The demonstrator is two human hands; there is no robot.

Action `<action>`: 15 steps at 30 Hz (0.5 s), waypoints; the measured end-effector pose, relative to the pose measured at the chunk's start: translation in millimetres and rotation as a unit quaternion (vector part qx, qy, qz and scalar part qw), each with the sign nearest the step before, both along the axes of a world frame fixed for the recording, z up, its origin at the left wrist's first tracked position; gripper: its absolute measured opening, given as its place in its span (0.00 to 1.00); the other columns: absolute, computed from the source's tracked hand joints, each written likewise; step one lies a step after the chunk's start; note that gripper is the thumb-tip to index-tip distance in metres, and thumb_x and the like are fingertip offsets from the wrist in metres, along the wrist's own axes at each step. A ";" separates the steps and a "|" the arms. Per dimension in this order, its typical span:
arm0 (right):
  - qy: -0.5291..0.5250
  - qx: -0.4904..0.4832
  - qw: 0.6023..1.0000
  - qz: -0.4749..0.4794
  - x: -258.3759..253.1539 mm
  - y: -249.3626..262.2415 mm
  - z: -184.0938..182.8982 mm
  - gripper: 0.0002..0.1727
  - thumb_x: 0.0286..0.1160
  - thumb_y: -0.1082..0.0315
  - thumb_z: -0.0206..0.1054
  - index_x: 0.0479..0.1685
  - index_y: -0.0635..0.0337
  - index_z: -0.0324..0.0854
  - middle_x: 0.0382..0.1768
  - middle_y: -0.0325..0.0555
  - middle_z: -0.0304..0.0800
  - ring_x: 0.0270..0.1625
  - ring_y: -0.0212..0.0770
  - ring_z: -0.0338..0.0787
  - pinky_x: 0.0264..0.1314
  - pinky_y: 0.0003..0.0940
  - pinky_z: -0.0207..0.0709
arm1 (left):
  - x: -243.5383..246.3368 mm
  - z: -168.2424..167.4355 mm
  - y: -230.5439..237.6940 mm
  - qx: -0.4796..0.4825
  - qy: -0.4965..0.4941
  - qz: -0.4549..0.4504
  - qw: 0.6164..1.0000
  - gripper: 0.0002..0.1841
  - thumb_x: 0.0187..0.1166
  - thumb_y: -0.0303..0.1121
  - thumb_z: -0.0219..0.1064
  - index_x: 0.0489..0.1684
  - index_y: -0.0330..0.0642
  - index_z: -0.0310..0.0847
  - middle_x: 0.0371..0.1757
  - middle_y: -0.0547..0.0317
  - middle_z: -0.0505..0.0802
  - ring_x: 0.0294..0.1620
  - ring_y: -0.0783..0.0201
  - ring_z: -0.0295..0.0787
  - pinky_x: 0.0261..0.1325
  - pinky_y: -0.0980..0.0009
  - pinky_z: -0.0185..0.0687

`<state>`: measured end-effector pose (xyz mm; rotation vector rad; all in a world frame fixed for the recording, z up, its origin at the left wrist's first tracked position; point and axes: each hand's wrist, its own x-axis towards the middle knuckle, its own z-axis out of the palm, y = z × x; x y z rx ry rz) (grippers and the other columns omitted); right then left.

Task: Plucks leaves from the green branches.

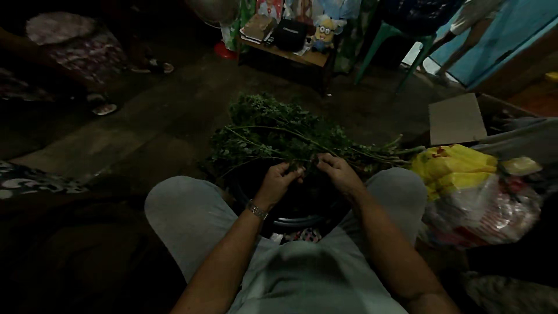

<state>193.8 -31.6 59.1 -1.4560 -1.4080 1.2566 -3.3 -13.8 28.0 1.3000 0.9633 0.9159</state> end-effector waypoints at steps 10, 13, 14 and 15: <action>-0.018 0.033 0.999 -0.018 2.4 -3.4 4.0 0.14 0.88 0.68 0.58 0.57 0.70 0.82 0.61 0.52 0.81 0.54 0.32 0.83 0.57 0.26 0.78 | 4.1 -3.3 -2.5 -0.023 -0.045 0.042 0.998 0.07 0.86 0.25 0.57 0.42 0.39 0.82 0.29 0.70 0.89 0.26 0.75 0.84 0.36 0.78 0.85; -0.027 0.029 0.998 -0.049 6.0 -3.3 9.4 0.15 0.90 0.68 0.57 0.57 0.73 0.82 0.64 0.57 0.81 0.61 0.39 0.83 0.65 0.32 0.77 | 7.4 -4.0 -2.3 -0.037 -0.081 0.058 0.994 0.08 0.85 0.24 0.57 0.39 0.40 0.83 0.28 0.69 0.89 0.23 0.76 0.81 0.31 0.81 0.82; -0.018 0.019 0.997 -0.073 6.8 -3.8 12.0 0.16 0.90 0.66 0.58 0.60 0.72 0.82 0.66 0.58 0.82 0.62 0.41 0.83 0.66 0.35 0.77 | 7.8 -3.0 -2.2 -0.040 -0.081 0.056 0.994 0.08 0.85 0.24 0.58 0.40 0.39 0.83 0.29 0.69 0.89 0.22 0.76 0.81 0.31 0.81 0.81; -0.008 0.014 0.995 -0.099 7.7 -4.2 13.5 0.17 0.90 0.64 0.59 0.63 0.69 0.81 0.66 0.57 0.82 0.62 0.42 0.84 0.66 0.37 0.77 | 8.0 -2.7 -2.0 -0.044 -0.080 0.053 0.994 0.07 0.85 0.24 0.58 0.41 0.38 0.83 0.29 0.68 0.89 0.22 0.77 0.80 0.30 0.81 0.81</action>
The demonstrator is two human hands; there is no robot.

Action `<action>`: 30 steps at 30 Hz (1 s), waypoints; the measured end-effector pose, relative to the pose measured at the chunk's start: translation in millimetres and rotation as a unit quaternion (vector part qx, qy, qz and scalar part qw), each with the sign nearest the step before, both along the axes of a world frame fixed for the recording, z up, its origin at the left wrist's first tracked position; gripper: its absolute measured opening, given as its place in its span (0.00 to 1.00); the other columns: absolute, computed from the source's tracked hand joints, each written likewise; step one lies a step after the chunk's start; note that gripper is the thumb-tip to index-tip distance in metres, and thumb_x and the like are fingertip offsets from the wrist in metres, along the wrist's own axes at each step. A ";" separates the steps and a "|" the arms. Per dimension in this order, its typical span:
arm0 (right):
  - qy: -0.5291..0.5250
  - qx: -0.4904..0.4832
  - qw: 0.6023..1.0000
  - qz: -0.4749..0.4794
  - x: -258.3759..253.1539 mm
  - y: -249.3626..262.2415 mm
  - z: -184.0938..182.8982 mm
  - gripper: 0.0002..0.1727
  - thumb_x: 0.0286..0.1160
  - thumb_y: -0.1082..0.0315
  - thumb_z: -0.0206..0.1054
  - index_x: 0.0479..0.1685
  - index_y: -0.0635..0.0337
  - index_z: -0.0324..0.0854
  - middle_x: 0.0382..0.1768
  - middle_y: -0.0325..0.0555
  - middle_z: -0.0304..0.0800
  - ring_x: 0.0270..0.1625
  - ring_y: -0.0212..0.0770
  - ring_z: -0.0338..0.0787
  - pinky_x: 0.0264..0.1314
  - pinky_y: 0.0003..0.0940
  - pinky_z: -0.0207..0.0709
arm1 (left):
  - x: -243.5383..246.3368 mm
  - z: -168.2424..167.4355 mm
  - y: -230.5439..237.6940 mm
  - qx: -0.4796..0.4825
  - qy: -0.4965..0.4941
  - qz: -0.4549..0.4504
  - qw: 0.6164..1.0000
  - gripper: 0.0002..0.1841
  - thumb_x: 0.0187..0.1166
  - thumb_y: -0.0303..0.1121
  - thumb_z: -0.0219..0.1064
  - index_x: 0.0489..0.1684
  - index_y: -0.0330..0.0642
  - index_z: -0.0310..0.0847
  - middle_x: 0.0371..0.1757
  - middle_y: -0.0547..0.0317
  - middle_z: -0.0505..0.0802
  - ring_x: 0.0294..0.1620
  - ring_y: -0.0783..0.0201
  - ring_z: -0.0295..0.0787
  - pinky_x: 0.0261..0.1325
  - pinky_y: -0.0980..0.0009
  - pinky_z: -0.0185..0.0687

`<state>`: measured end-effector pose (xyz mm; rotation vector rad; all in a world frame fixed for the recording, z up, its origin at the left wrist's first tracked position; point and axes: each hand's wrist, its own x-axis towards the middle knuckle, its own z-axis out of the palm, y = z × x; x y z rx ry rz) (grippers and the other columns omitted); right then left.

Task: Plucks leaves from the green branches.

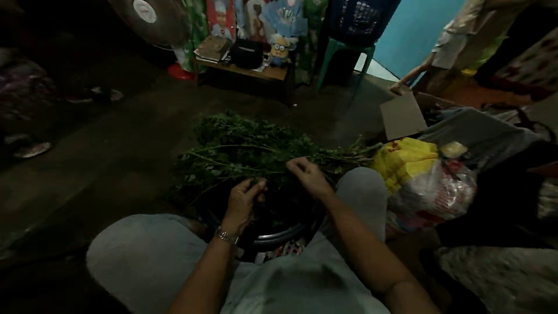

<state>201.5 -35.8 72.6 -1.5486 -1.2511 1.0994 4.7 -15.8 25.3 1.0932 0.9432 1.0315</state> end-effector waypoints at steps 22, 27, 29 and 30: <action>-0.069 0.058 0.970 0.225 2.7 6.6 -21.9 0.21 0.93 0.65 0.53 0.51 0.77 0.84 0.43 0.62 0.88 0.45 0.46 0.85 0.55 0.42 0.77 | 1.6 -13.2 -4.4 0.023 0.061 -0.027 0.998 0.10 0.83 0.27 0.57 0.34 0.46 0.84 0.24 0.75 0.89 0.18 0.83 0.77 0.22 0.87 0.74; -0.030 0.051 0.969 0.241 3.2 5.9 -22.6 0.15 0.87 0.68 0.61 0.53 0.74 0.86 0.47 0.59 0.90 0.49 0.42 0.88 0.58 0.37 0.79 | 1.6 -15.0 -3.9 0.018 0.056 -0.026 0.998 0.10 0.80 0.25 0.58 0.32 0.47 0.84 0.23 0.75 0.88 0.18 0.82 0.78 0.24 0.86 0.76; -0.031 0.050 0.970 0.235 3.0 6.1 -22.3 0.14 0.86 0.69 0.64 0.51 0.74 0.86 0.45 0.58 0.90 0.47 0.40 0.87 0.56 0.36 0.79 | 2.1 -13.4 -4.7 0.012 0.064 -0.027 0.998 0.10 0.81 0.25 0.58 0.33 0.47 0.83 0.23 0.76 0.88 0.18 0.83 0.77 0.23 0.87 0.75; -0.034 0.046 0.971 0.234 2.9 6.2 -21.6 0.13 0.85 0.69 0.64 0.50 0.74 0.86 0.45 0.57 0.90 0.47 0.40 0.87 0.56 0.36 0.79 | 2.3 -13.3 -4.7 0.010 0.066 -0.028 0.997 0.09 0.80 0.25 0.58 0.33 0.47 0.83 0.23 0.75 0.88 0.18 0.82 0.77 0.23 0.87 0.74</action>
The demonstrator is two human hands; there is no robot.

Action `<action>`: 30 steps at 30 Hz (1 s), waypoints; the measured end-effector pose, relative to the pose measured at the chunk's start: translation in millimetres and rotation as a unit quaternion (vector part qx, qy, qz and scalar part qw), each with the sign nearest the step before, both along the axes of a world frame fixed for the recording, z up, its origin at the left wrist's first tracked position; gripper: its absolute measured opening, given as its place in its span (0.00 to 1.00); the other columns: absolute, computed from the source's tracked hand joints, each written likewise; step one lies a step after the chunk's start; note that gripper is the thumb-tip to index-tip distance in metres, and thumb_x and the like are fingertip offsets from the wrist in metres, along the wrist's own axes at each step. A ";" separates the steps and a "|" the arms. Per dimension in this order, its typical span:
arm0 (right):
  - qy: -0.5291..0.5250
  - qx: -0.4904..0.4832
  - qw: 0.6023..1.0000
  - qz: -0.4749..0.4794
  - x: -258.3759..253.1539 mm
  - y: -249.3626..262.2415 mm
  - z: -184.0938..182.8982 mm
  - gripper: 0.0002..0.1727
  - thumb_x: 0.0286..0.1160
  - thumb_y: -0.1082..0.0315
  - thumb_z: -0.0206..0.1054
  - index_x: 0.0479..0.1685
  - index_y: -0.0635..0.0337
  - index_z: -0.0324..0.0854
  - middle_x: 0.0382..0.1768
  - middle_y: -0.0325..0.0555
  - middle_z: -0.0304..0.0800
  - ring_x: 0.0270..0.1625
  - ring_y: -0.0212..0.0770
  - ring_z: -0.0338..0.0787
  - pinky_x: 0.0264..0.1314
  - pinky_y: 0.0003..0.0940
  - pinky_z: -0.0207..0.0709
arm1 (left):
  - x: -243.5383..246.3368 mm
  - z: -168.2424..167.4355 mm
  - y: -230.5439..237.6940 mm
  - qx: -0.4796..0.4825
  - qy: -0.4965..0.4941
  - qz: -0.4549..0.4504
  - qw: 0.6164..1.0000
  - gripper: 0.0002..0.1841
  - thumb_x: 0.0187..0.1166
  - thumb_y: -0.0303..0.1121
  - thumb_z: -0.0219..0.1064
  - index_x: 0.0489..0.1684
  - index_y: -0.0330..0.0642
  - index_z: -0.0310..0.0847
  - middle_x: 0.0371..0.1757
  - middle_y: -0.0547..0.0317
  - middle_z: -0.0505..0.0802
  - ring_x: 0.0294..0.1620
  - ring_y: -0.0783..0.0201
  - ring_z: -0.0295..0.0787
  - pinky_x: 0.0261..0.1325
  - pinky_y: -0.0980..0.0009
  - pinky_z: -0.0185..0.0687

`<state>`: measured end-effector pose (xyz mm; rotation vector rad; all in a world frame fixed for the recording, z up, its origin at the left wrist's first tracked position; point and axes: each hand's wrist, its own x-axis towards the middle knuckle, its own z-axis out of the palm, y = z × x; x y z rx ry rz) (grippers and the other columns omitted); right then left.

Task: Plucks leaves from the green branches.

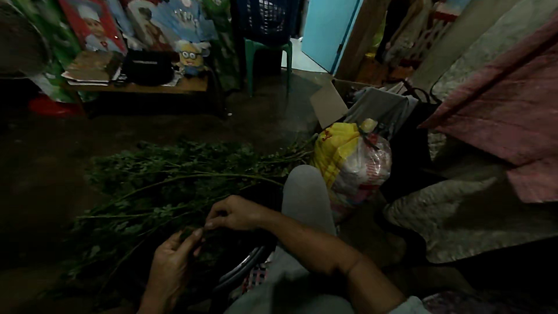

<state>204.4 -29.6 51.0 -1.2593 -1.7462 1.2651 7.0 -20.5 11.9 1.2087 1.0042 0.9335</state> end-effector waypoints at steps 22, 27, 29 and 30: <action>-0.068 -0.086 0.991 -0.071 -3.0 -0.5 10.0 0.17 0.91 0.61 0.58 0.54 0.67 0.85 0.45 0.51 0.87 0.44 0.36 0.84 0.52 0.36 0.79 | -7.2 8.9 5.9 -0.035 -0.040 -0.032 0.998 0.10 0.84 0.23 0.57 0.32 0.44 0.82 0.21 0.72 0.83 0.20 0.79 0.75 0.28 0.82 0.75; -0.141 -0.072 0.985 -0.069 -0.9 0.3 8.9 0.19 0.95 0.61 0.51 0.49 0.68 0.82 0.38 0.51 0.84 0.40 0.41 0.83 0.49 0.40 0.78 | -6.6 7.9 5.4 -0.036 -0.068 -0.033 0.996 0.11 0.83 0.21 0.57 0.32 0.42 0.82 0.21 0.71 0.83 0.20 0.79 0.75 0.28 0.83 0.74; -0.150 -0.061 0.983 -0.089 2.3 1.1 7.5 0.20 0.95 0.61 0.51 0.48 0.68 0.83 0.37 0.51 0.86 0.40 0.41 0.85 0.49 0.42 0.80 | -8.3 7.8 6.0 -0.037 -0.069 -0.028 0.997 0.11 0.83 0.21 0.57 0.33 0.42 0.82 0.22 0.70 0.84 0.20 0.79 0.74 0.28 0.83 0.74; -0.142 -0.054 0.984 -0.098 3.3 0.9 6.9 0.20 0.95 0.60 0.51 0.46 0.67 0.84 0.37 0.49 0.87 0.39 0.39 0.85 0.48 0.39 0.80 | -9.4 7.0 6.6 -0.035 -0.068 -0.029 0.997 0.10 0.83 0.21 0.57 0.33 0.42 0.82 0.22 0.70 0.84 0.21 0.79 0.75 0.29 0.82 0.74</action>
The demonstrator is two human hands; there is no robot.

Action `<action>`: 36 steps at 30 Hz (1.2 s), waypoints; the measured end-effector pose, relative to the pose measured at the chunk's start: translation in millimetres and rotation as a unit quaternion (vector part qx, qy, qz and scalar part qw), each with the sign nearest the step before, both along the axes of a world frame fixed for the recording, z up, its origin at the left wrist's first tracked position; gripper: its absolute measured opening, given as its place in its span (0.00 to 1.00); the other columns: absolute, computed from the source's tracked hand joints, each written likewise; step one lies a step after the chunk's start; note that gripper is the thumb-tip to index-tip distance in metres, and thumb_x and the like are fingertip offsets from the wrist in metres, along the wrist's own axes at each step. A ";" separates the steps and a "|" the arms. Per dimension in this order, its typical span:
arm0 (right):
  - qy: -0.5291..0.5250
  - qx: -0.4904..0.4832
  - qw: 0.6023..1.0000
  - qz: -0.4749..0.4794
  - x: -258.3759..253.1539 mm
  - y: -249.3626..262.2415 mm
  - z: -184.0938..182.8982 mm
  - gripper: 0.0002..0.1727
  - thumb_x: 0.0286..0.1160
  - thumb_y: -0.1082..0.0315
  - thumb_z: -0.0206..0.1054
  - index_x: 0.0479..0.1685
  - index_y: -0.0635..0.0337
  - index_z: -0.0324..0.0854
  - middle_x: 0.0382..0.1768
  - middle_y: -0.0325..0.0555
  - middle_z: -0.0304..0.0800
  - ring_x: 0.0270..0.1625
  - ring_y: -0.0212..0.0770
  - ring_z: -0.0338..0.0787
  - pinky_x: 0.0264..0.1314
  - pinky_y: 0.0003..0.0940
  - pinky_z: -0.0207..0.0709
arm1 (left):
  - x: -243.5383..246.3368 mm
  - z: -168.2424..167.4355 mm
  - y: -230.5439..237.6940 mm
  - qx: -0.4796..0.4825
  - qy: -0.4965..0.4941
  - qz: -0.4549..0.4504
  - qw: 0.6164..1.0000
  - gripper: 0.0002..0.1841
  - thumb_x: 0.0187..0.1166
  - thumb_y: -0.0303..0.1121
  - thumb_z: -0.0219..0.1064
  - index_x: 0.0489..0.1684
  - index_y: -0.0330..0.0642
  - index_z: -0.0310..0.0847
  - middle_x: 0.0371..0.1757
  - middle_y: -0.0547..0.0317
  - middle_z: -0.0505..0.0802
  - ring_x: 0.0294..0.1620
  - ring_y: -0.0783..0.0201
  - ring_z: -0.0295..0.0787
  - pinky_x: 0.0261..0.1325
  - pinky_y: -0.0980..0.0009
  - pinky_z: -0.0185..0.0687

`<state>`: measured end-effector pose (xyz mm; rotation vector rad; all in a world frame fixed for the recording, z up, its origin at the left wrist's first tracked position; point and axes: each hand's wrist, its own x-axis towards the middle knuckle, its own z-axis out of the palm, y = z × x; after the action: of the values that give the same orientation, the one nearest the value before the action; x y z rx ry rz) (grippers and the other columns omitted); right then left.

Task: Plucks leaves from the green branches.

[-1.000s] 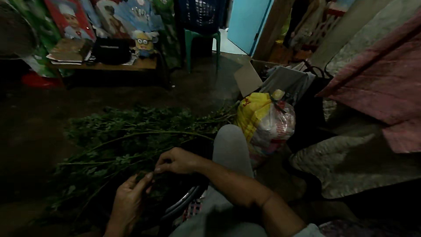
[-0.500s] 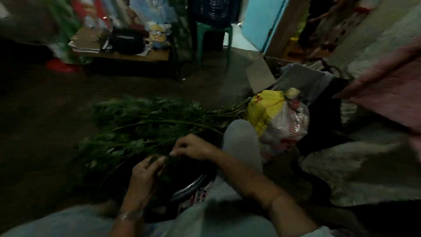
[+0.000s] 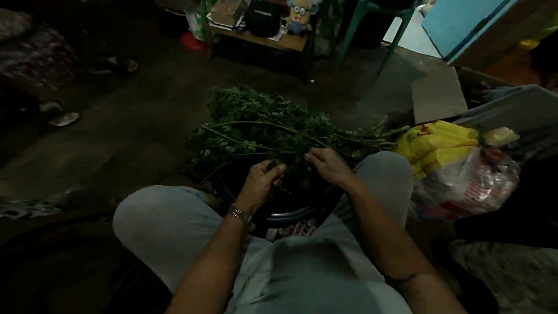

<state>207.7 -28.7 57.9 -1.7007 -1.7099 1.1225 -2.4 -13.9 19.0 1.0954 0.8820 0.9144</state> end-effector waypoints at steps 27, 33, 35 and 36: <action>0.117 -0.041 0.992 -0.008 -9.8 -4.4 3.7 0.16 0.88 0.60 0.63 0.46 0.66 0.84 0.38 0.45 0.85 0.40 0.30 0.82 0.49 0.30 0.78 | 0.7 -1.5 1.8 0.021 0.006 -0.025 0.999 0.09 0.82 0.23 0.59 0.33 0.43 0.83 0.23 0.72 0.84 0.21 0.80 0.74 0.28 0.83 0.72; 0.126 0.000 0.992 0.006 -15.4 -6.3 -0.5 0.12 0.85 0.65 0.65 0.51 0.67 0.85 0.47 0.48 0.86 0.50 0.33 0.84 0.56 0.31 0.79 | 1.4 -1.8 1.7 0.023 0.017 -0.025 0.999 0.09 0.82 0.22 0.61 0.32 0.41 0.83 0.23 0.71 0.84 0.21 0.79 0.75 0.29 0.83 0.73; 0.091 0.005 0.996 0.011 -16.1 -5.9 -1.2 0.15 0.87 0.65 0.63 0.58 0.68 0.84 0.53 0.55 0.86 0.57 0.41 0.85 0.63 0.38 0.79 | 1.9 -2.0 1.6 0.030 0.025 -0.027 0.999 0.09 0.82 0.23 0.61 0.32 0.41 0.83 0.22 0.71 0.84 0.21 0.79 0.75 0.29 0.83 0.73; 0.070 0.008 0.997 0.016 -16.4 -5.9 -1.9 0.16 0.88 0.64 0.61 0.60 0.69 0.83 0.56 0.58 0.86 0.60 0.46 0.85 0.66 0.43 0.78 | 2.1 -1.2 1.3 0.033 0.036 -0.029 0.998 0.08 0.82 0.24 0.61 0.32 0.41 0.83 0.22 0.71 0.83 0.21 0.79 0.74 0.29 0.83 0.73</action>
<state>191.3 -34.7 56.0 -1.5508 -1.6610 1.2096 -0.2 -12.6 17.7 1.2115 0.8783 0.8658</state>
